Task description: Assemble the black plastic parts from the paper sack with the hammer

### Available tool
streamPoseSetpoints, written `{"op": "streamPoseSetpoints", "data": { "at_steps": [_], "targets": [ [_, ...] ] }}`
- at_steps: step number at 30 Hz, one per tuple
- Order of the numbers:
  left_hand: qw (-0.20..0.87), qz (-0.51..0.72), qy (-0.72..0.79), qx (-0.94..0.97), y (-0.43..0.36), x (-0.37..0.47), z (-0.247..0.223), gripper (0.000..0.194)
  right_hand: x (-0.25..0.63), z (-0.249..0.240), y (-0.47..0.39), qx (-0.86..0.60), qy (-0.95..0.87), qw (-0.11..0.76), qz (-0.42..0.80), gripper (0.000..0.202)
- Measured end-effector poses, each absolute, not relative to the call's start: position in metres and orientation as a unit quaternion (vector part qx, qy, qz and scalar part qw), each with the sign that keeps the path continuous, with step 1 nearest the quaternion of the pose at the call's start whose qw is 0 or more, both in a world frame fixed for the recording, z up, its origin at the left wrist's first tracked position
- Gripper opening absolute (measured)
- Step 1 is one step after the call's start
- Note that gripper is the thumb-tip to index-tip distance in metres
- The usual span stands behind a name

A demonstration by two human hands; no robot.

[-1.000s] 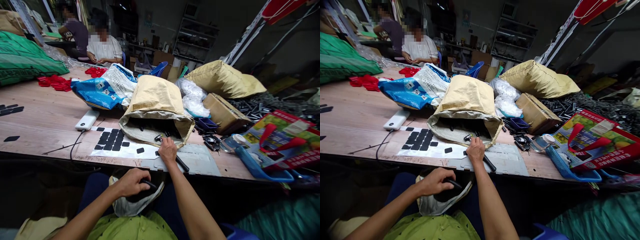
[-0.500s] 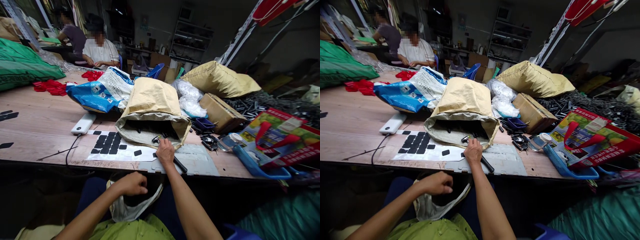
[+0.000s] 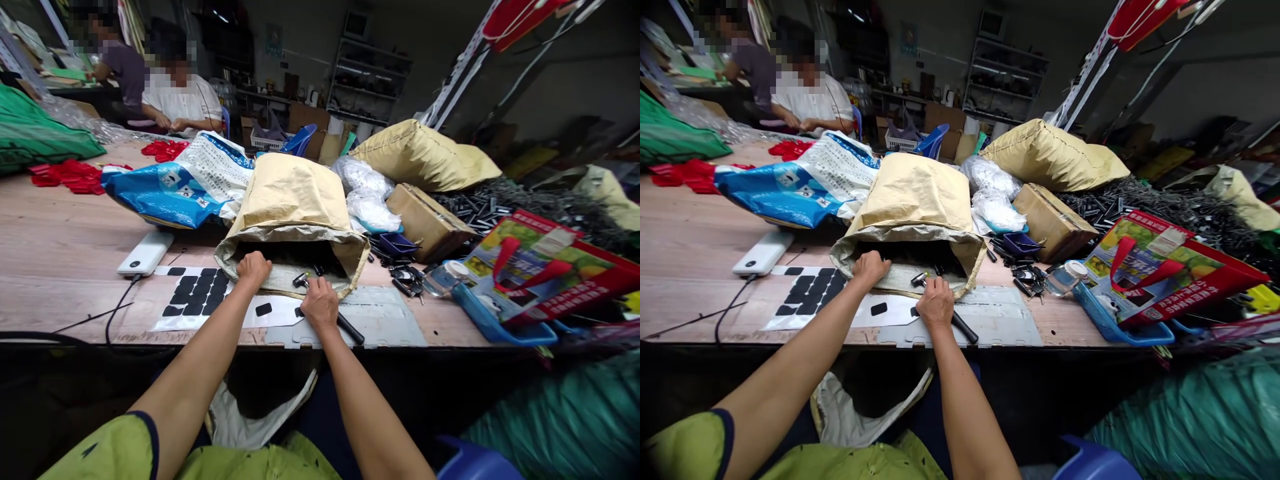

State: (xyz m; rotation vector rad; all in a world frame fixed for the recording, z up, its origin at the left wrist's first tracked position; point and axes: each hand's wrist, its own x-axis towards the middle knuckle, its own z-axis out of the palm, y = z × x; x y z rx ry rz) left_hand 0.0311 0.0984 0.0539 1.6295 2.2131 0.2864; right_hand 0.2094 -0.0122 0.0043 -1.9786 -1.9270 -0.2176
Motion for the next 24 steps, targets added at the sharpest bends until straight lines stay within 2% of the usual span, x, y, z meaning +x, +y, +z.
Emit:
{"op": "streamPoseSetpoints", "data": {
  "at_steps": [2,5,9,16,24],
  "targets": [
    [0.158,0.139,0.753,0.623,0.083,0.026,0.054,0.03,0.209,0.004,-0.012,-0.702,-0.683,0.187,-0.076,0.024],
    [0.121,0.238,0.621,0.737,0.048,0.017,0.052,0.023,0.21,0.003,-0.013,-0.7,-0.683,0.195,-0.076,0.025],
    [0.206,0.255,0.472,0.818,0.006,0.008,0.03,0.017,0.211,0.0,-0.013,-0.7,-0.679,0.21,-0.072,0.026],
    [0.233,0.273,0.468,0.808,-0.004,0.005,-0.006,0.019,0.219,0.013,-0.011,-0.696,-0.681,0.227,-0.018,0.026],
    [0.241,0.282,0.474,0.798,-0.005,0.005,-0.001,0.018,0.218,0.035,-0.054,-0.609,-0.686,0.387,0.09,0.032]
  ]
}}
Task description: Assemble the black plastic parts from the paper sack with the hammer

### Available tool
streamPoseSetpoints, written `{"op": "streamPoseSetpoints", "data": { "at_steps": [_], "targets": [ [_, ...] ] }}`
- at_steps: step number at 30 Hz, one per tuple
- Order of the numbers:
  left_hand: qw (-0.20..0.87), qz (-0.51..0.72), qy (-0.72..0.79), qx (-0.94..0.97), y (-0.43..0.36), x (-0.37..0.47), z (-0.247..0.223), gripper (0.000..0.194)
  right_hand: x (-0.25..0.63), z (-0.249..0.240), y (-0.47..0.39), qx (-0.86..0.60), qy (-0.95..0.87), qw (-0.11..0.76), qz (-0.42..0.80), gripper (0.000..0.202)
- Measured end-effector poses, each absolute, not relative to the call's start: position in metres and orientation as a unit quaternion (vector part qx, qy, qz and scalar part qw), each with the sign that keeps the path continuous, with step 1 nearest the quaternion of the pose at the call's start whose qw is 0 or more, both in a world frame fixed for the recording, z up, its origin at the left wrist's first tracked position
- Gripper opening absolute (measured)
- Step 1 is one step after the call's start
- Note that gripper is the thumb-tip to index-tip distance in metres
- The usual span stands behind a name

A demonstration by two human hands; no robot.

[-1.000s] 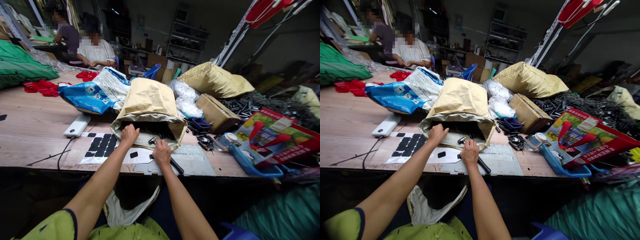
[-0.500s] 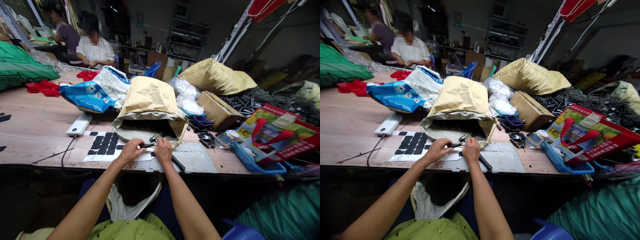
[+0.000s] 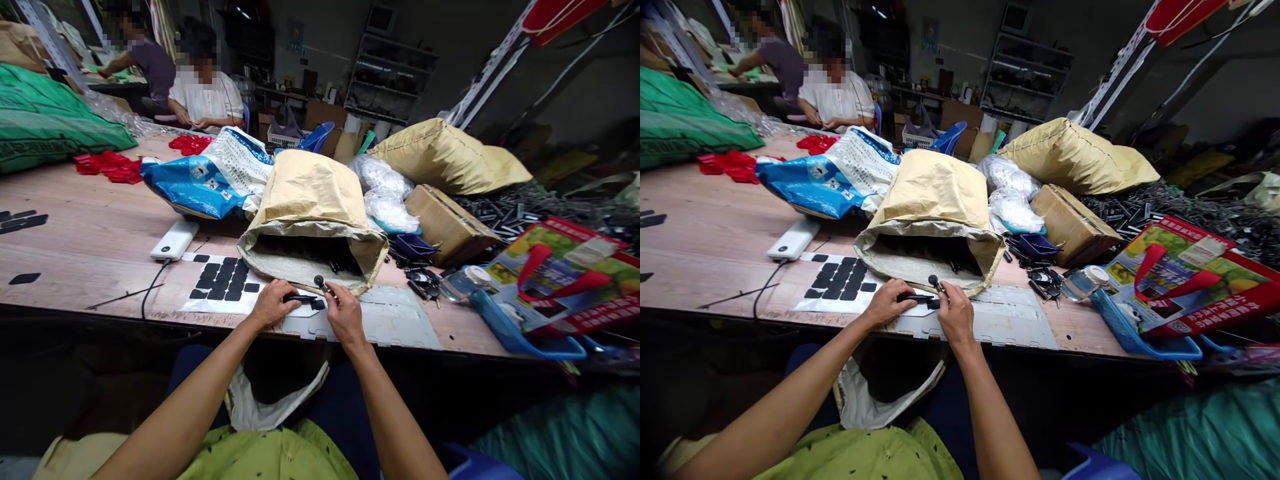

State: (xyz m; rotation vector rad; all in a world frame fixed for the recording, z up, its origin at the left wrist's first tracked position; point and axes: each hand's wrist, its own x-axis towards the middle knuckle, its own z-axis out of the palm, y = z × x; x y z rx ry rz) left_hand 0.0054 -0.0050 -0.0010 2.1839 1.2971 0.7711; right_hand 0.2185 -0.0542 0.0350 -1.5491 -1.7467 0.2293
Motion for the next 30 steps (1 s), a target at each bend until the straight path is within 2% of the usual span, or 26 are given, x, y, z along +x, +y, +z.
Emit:
{"op": "streamPoseSetpoints", "data": {
  "at_steps": [3,8,13,18,24,30],
  "targets": [
    [0.242,0.281,0.474,0.798,-0.006,0.005,0.0,0.018,0.212,0.036,-0.069,-0.587,-0.694,0.403,0.104,0.033],
    [0.244,0.277,0.477,0.797,-0.006,0.006,0.0,0.019,0.205,0.032,-0.072,-0.593,-0.71,0.359,0.125,0.033],
    [0.253,0.278,0.484,0.79,-0.005,0.006,-0.001,0.02,0.194,0.041,-0.07,-0.577,-0.715,0.38,0.105,0.032],
    [0.264,0.264,0.487,0.79,-0.004,0.005,0.001,0.018,0.185,0.038,-0.07,-0.578,-0.742,0.326,0.096,0.031],
    [0.261,0.275,0.488,0.786,-0.006,0.005,0.004,0.019,0.199,0.041,-0.047,-0.61,-0.715,0.331,0.086,0.03],
    [0.276,0.277,0.491,0.778,-0.004,0.004,0.003,0.018,0.222,0.028,-0.015,-0.678,-0.686,0.261,0.047,0.03]
  ]
}}
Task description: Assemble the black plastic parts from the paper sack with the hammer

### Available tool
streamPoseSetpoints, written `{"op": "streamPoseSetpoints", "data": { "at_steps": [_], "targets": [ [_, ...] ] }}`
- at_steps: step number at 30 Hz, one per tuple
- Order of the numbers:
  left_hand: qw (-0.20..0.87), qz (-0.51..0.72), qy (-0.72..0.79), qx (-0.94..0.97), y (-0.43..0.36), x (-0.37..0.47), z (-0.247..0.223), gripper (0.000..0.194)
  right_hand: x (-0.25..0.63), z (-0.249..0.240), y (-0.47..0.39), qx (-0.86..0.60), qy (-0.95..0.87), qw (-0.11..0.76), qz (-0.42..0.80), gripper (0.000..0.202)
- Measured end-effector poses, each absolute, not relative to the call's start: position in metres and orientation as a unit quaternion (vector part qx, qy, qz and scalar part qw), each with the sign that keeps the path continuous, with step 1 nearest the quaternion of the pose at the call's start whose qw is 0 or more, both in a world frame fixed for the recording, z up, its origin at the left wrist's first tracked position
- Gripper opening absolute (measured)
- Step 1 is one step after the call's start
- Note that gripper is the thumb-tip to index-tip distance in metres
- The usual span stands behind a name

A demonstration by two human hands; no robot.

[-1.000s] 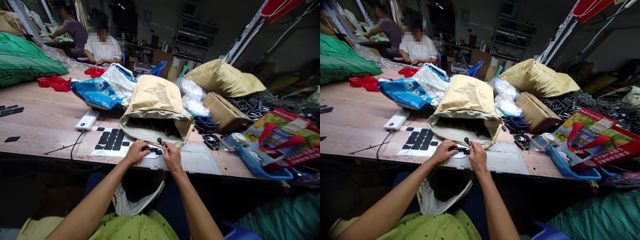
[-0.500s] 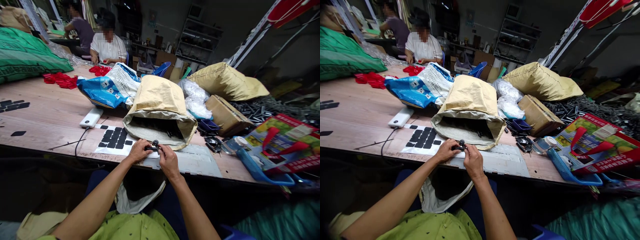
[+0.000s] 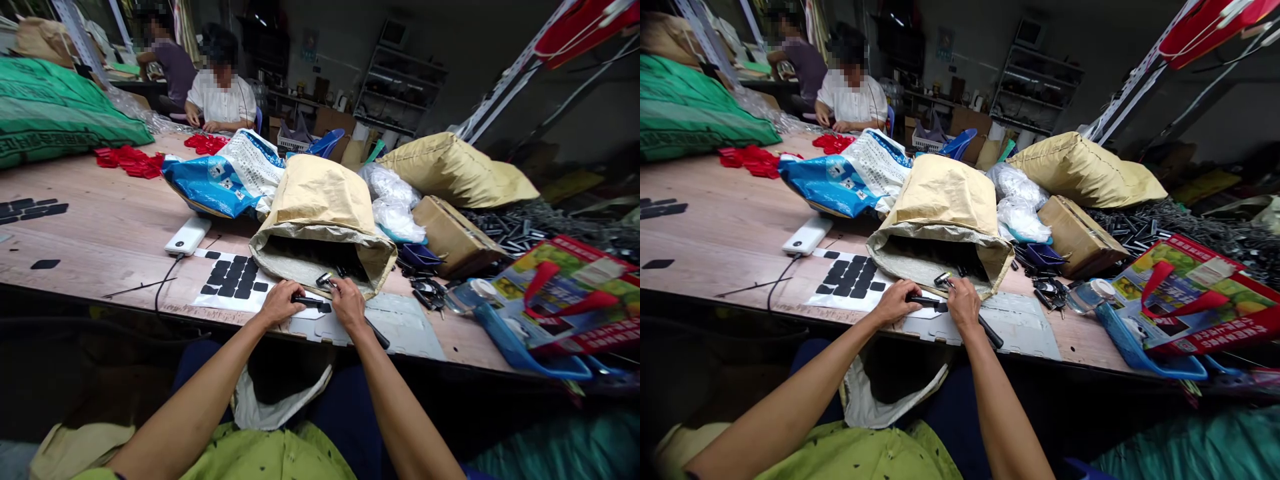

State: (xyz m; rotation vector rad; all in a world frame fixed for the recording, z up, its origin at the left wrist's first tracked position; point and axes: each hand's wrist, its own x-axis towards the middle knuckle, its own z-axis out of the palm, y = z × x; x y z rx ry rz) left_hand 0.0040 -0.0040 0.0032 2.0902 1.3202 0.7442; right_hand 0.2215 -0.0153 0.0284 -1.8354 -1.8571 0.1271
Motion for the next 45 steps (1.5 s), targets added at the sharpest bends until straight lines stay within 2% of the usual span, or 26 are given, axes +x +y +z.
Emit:
{"op": "streamPoseSetpoints", "data": {
  "at_steps": [14,24,26,29,33,39,42,45],
  "targets": [
    [0.291,0.285,0.481,0.776,-0.005,0.003,0.003,0.018,0.221,0.003,-0.016,-0.665,-0.709,0.219,-0.088,0.029],
    [0.29,0.292,0.475,0.778,-0.004,0.004,0.001,0.016,0.22,0.002,-0.015,-0.673,-0.703,0.212,-0.093,0.025],
    [0.31,0.304,0.465,0.771,-0.013,0.003,0.011,0.016,0.22,0.002,-0.016,-0.672,-0.703,0.214,-0.091,0.025],
    [0.4,0.303,0.42,0.756,-0.042,-0.001,0.026,0.019,0.22,0.002,-0.016,-0.671,-0.704,0.214,-0.091,0.025],
    [0.493,0.153,0.364,0.775,-0.092,-0.013,0.019,0.022,0.221,0.001,-0.015,-0.672,-0.702,0.214,-0.095,0.024],
    [0.344,-0.067,0.531,0.772,-0.121,-0.009,-0.046,0.022,0.221,0.0,-0.015,-0.67,-0.702,0.22,-0.1,0.023],
    [0.327,-0.145,0.562,0.746,-0.119,0.001,-0.065,0.023,0.221,0.0,-0.015,-0.668,-0.703,0.221,-0.1,0.024],
    [0.335,-0.174,0.552,0.743,-0.118,0.008,-0.064,0.02,0.222,-0.001,-0.015,-0.669,-0.702,0.221,-0.103,0.026]
  ]
}}
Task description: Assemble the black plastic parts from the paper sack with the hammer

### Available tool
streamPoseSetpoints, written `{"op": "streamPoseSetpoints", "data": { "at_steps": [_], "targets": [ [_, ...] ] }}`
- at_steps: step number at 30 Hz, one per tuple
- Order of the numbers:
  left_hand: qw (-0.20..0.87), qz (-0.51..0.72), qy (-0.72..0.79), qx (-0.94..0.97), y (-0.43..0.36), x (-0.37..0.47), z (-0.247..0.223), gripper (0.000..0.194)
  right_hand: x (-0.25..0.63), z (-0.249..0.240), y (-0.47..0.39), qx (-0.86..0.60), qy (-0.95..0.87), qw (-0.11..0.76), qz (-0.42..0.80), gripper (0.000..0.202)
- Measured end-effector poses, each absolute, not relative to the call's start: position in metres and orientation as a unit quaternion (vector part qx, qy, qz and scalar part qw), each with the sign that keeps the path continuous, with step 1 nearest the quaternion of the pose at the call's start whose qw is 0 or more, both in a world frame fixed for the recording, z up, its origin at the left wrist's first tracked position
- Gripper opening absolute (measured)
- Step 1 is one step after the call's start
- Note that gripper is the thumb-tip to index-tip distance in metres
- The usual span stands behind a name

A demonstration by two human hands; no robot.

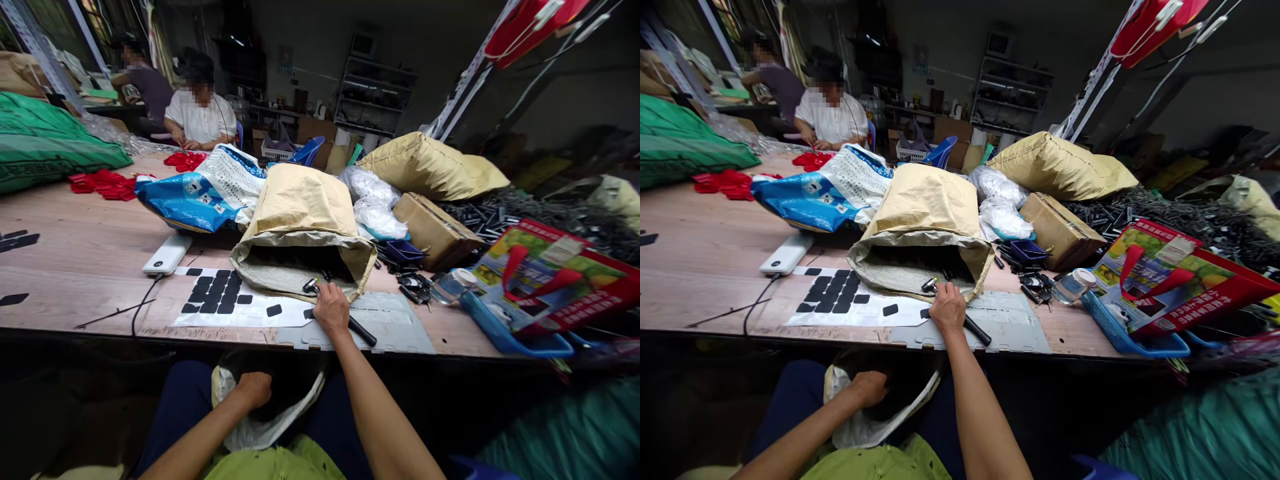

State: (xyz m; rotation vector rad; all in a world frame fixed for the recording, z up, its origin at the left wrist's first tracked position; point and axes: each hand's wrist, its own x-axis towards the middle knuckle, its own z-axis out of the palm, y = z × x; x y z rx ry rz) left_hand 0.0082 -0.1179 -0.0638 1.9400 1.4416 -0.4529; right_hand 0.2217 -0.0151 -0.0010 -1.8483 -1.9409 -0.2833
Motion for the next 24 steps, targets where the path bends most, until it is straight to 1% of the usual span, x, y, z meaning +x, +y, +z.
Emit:
{"op": "streamPoseSetpoints", "data": {
  "at_steps": [2,3,5,6,7,8,9,11,12,13,14,16,18,20,24],
  "targets": [
    [0.351,-0.18,0.527,0.753,-0.114,0.009,-0.05,0.016,0.222,-0.001,-0.015,-0.669,-0.702,0.222,-0.104,0.026],
    [0.385,-0.187,0.499,0.754,-0.11,0.008,-0.039,0.016,0.222,-0.002,-0.015,-0.669,-0.702,0.222,-0.104,0.026],
    [0.494,-0.184,0.412,0.743,-0.092,0.006,-0.01,0.021,0.221,-0.002,-0.015,-0.668,-0.702,0.222,-0.104,0.026],
    [0.555,-0.159,0.369,0.728,-0.079,0.005,0.006,0.027,0.221,-0.002,-0.015,-0.668,-0.702,0.222,-0.104,0.026],
    [0.585,-0.105,0.345,0.726,-0.062,0.004,0.022,0.032,0.221,-0.002,-0.015,-0.668,-0.702,0.221,-0.104,0.025],
    [0.564,-0.029,0.359,0.743,-0.042,0.004,0.037,0.036,0.221,-0.001,-0.015,-0.669,-0.702,0.221,-0.104,0.025],
    [0.507,0.048,0.393,0.766,-0.02,0.003,0.049,0.036,0.221,-0.001,-0.015,-0.669,-0.702,0.221,-0.104,0.025],
    [0.319,0.161,0.502,0.787,0.025,0.001,0.062,0.029,0.221,0.0,-0.015,-0.669,-0.702,0.221,-0.104,0.024],
    [0.216,0.196,0.563,0.773,0.047,0.0,0.064,0.027,0.221,0.0,-0.015,-0.669,-0.702,0.22,-0.103,0.024],
    [0.141,0.201,0.609,0.754,0.065,0.0,0.062,0.026,0.221,0.001,-0.016,-0.669,-0.703,0.22,-0.101,0.023],
    [0.093,0.187,0.643,0.737,0.081,-0.001,0.059,0.027,0.221,0.001,-0.016,-0.669,-0.703,0.22,-0.099,0.023],
    [0.05,0.141,0.677,0.72,0.103,-0.003,0.049,0.029,0.221,0.003,-0.016,-0.668,-0.704,0.222,-0.095,0.022],
    [0.049,0.11,0.681,0.722,0.114,-0.003,0.04,0.029,0.221,0.004,-0.016,-0.668,-0.704,0.222,-0.093,0.023],
    [0.053,0.106,0.68,0.724,0.118,-0.003,0.036,0.027,0.221,0.004,-0.016,-0.669,-0.703,0.221,-0.092,0.021],
    [0.06,0.086,0.685,0.721,0.118,-0.003,0.042,0.025,0.221,0.004,-0.016,-0.671,-0.703,0.22,-0.089,0.02]
  ]
}}
